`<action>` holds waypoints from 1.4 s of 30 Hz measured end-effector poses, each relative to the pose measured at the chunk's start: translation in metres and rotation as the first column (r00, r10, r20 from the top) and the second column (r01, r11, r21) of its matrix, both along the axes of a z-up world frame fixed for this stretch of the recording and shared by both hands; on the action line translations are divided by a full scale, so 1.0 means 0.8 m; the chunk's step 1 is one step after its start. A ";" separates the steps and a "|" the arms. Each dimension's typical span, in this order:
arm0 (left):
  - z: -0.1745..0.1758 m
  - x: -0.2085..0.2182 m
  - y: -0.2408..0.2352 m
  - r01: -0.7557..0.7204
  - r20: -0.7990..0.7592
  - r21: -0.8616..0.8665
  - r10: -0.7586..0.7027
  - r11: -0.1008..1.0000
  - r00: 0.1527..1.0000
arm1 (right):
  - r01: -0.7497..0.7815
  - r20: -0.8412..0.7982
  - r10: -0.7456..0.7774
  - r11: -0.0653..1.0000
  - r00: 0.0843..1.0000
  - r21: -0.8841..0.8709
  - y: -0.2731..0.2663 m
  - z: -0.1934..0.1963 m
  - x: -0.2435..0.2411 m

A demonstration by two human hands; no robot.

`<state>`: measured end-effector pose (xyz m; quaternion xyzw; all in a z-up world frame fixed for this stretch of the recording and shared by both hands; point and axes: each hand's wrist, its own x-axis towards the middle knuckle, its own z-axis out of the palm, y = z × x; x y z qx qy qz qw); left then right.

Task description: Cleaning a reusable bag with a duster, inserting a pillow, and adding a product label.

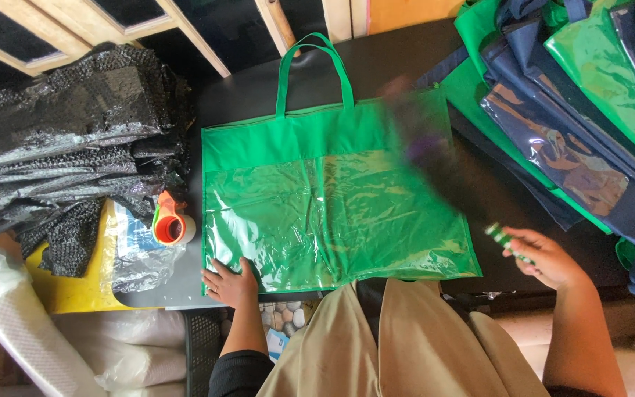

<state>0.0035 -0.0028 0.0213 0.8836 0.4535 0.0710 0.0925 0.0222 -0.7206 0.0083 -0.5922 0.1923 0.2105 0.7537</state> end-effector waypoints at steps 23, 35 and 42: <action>-0.028 -0.002 0.027 0.098 0.075 0.214 -0.117 0.972 0.990 | -0.297 -0.240 0.238 0.921 0.941 -0.252 0.025 0.007 0.021; -0.040 0.163 0.147 0.545 0.289 0.061 -0.537 0.837 0.793 | 0.541 0.412 -0.388 0.754 0.824 -0.373 -0.037 0.028 0.049; 0.003 0.276 0.122 0.383 -0.017 -0.239 -0.398 0.892 0.917 | 0.445 0.454 -0.067 -0.118 0.888 -0.888 0.068 0.045 0.134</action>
